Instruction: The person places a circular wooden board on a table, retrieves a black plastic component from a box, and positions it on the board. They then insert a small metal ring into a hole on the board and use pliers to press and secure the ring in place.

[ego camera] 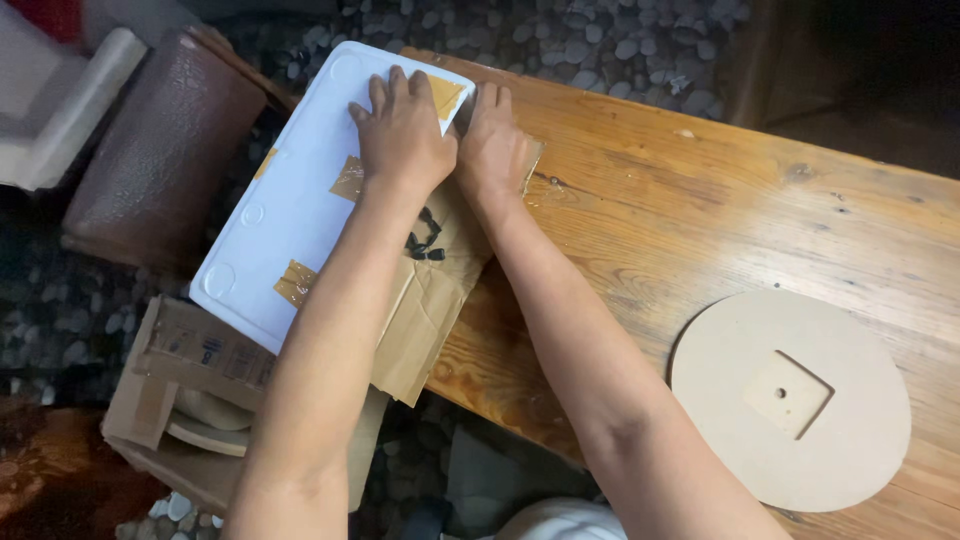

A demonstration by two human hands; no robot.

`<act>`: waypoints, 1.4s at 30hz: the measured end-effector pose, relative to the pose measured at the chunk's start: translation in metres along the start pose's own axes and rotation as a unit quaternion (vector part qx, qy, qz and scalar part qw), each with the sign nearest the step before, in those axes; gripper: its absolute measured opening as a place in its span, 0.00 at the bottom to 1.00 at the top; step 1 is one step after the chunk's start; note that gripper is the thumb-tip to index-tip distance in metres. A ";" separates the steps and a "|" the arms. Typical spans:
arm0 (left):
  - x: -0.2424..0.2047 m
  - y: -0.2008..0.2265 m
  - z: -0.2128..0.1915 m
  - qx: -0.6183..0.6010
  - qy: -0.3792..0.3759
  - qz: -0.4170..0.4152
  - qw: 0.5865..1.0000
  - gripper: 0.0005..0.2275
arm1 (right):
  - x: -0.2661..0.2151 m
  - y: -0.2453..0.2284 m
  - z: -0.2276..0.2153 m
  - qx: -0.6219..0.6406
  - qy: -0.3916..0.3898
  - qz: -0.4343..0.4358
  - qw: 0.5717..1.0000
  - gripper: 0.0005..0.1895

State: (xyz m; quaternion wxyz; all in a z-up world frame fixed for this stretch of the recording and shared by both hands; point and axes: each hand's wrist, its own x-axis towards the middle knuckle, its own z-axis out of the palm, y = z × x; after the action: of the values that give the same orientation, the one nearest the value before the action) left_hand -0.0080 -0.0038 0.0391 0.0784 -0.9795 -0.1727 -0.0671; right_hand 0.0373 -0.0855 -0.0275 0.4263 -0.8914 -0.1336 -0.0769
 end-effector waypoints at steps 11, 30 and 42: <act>0.024 0.008 0.008 -0.010 -0.038 0.014 0.999 0.29 | 0.004 0.006 0.012 -0.091 0.027 0.016 0.995 0.07; 0.039 -0.006 0.022 0.038 0.066 0.081 0.994 0.25 | -0.015 0.009 0.000 0.004 0.026 -0.056 0.998 0.03; 0.039 -0.003 0.013 0.002 0.031 0.063 0.998 0.18 | -0.028 -0.021 -0.025 0.066 -0.013 0.043 0.997 0.10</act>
State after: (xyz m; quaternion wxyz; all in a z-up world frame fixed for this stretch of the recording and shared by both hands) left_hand 0.0290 0.0141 0.0330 0.0897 -0.9858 -0.1082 -0.0925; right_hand 0.0034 -0.0976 -0.0034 0.4852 -0.8673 -0.1051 -0.0376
